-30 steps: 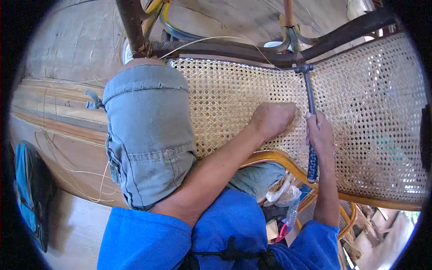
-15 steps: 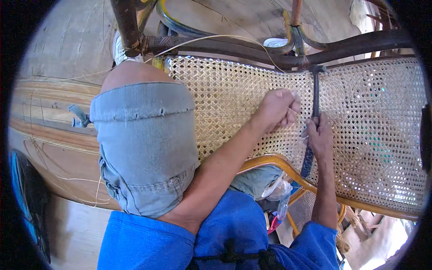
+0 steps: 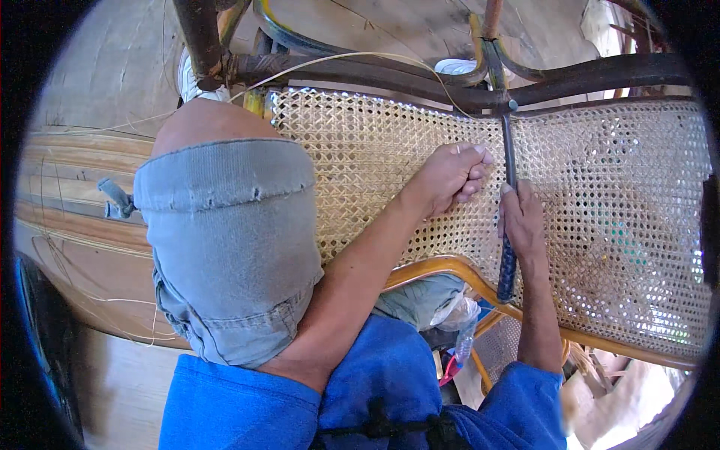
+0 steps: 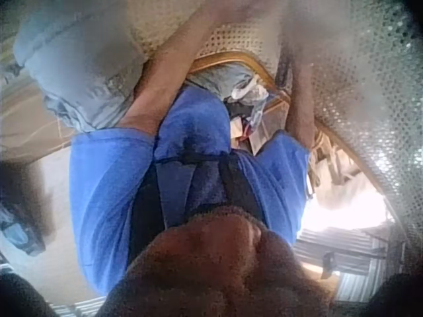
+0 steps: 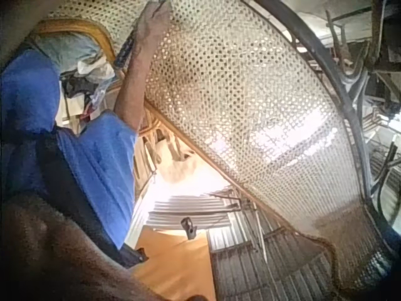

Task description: The person weaves a natural fiber cord into the frame of a rattan chair seat. They use a hammer to tap the cord into place along the edge of the frame, securing the weave pattern.

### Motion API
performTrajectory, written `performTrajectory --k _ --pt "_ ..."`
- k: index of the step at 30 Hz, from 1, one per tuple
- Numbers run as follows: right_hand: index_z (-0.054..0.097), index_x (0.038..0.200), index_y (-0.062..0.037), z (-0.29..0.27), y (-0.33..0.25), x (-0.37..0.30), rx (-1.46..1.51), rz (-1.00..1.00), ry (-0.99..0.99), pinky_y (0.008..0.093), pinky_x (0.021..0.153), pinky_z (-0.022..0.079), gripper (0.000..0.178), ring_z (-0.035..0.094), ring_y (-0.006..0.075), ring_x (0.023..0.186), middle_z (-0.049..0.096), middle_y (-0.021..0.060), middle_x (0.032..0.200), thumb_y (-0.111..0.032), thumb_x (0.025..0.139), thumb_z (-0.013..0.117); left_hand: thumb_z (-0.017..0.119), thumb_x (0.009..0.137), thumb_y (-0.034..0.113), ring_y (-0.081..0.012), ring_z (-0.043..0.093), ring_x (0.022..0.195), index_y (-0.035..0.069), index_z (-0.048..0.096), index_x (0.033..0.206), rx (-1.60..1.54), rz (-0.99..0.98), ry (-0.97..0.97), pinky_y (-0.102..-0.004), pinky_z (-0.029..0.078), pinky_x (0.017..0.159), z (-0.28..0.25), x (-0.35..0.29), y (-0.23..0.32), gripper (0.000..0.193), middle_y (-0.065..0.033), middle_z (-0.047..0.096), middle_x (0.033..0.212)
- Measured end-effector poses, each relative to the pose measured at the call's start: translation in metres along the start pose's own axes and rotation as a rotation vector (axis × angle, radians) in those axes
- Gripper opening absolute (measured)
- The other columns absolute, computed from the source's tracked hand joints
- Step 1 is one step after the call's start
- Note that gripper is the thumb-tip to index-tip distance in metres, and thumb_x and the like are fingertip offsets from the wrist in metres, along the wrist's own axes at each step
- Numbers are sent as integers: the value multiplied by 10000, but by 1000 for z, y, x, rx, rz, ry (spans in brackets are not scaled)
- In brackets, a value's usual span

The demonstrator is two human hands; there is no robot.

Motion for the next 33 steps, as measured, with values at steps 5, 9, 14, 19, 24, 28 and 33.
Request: performTrajectory --k 5,9,14,19,24,28,33 --pt "443 798 -27 7 -1 5 12 -17 -15 301 365 398 259 487 141 386 465 51 546 -249 932 447 442 956 337 -61 368 476 85 524 879 -55 -26 33 -218 301 405 -2 0 1 276 63 357 578" --pt "444 787 -29 7 -5 7 14 62 -29 291 368 391 278 471 135 387 462 49 556 -265 934 441 449 949 361 -66 367 470 85 512 861 -74 -21 54 -225 297 410 0 0 1 296 61 352 576" --pt "447 779 -31 10 -5 4 94 16 1 286 372 386 286 462 128 394 451 37 563 -272 932 442 447 950 360 -74 368 470 83 504 844 -84 -2 66 -228 301 412 0 0 3 301 56 350 571" --pt "459 776 -32 12 -5 1 63 110 -24 285 372 379 291 453 119 393 443 27 557 -277 932 443 431 954 358 -84 380 479 84 502 830 -101 -16 44 -233 308 416 -2 2 0 309 51 345 567" --pt "501 803 -34 17 21 -53 312 67 81 283 403 382 274 467 127 421 482 42 591 -282 916 469 430 950 348 -87 390 487 86 505 830 -95 -46 85 -233 310 418 -5 3 2 298 47 352 575" --pt "563 869 -30 60 83 -128 77 -73 169 356 551 435 238 553 213 607 527 78 658 -263 830 591 462 934 296 -67 409 478 82 521 823 287 68 160 -218 316 405 -1 -10 8 249 37 423 606" --pt "587 907 -33 112 98 -186 27 -315 260 392 620 447 306 556 310 673 557 128 717 -277 753 691 475 929 304 -78 490 504 71 549 844 822 180 141 -224 377 427 6 -22 12 259 -8 541 692"
Point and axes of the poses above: each hand's wrist, its own x-axis towards the middle knuckle, its own z-axis out of the palm, y = z × x, the point moved 1 cm from there along x, towards the middle knuckle
